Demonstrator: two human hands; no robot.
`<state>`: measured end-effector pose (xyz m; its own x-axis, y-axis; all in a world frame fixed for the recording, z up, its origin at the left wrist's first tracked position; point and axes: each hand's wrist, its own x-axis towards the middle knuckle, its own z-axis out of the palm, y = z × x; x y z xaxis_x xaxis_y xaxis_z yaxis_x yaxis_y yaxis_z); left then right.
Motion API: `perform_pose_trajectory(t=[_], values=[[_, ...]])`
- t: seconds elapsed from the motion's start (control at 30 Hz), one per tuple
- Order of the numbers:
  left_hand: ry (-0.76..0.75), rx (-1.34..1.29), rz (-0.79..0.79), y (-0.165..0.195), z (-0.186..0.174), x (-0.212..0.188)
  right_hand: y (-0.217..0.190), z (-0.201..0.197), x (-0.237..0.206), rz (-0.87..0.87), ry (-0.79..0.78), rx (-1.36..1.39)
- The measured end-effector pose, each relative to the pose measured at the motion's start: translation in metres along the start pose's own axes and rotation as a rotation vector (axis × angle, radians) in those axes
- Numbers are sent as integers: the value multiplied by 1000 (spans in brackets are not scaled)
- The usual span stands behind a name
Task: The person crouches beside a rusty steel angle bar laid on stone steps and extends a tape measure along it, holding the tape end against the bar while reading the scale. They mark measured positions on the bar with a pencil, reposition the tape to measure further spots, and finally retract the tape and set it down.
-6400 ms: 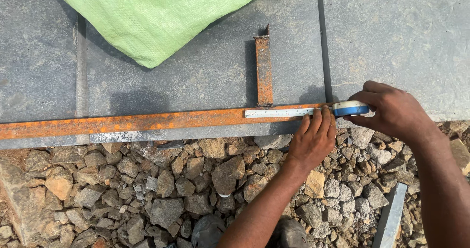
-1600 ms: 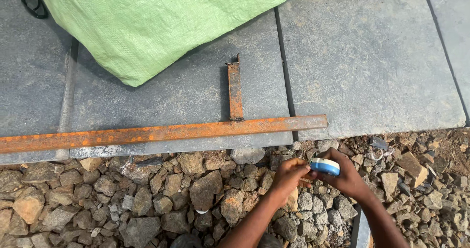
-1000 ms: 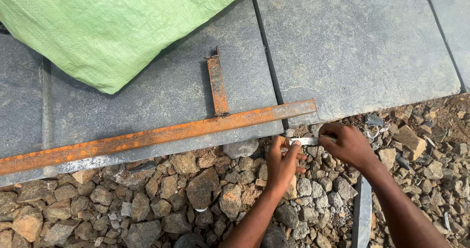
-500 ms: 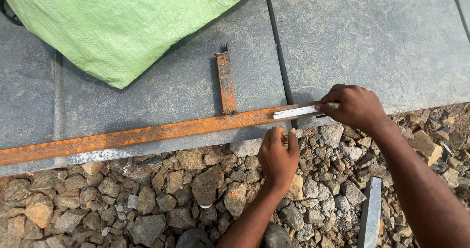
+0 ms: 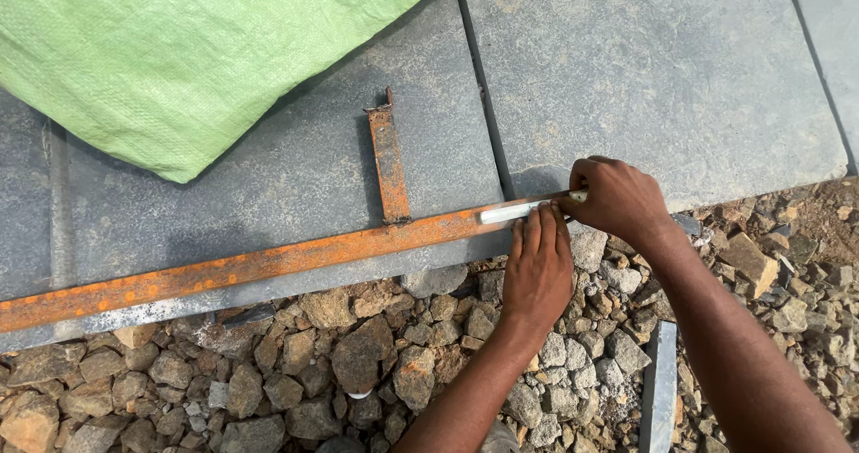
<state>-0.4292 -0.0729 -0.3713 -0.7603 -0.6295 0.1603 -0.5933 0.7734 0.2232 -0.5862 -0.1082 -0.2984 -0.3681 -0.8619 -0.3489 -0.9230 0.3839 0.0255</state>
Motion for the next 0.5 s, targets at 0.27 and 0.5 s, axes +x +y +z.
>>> perform_pose_trajectory(t=[0.27, 0.5], values=[[-192, 300, 70, 3, 3, -1, 31, -11, 10, -172, -143, 290], [-138, 201, 13, 3, -2, 6, 37, -17, 19, -223, -245, 336]])
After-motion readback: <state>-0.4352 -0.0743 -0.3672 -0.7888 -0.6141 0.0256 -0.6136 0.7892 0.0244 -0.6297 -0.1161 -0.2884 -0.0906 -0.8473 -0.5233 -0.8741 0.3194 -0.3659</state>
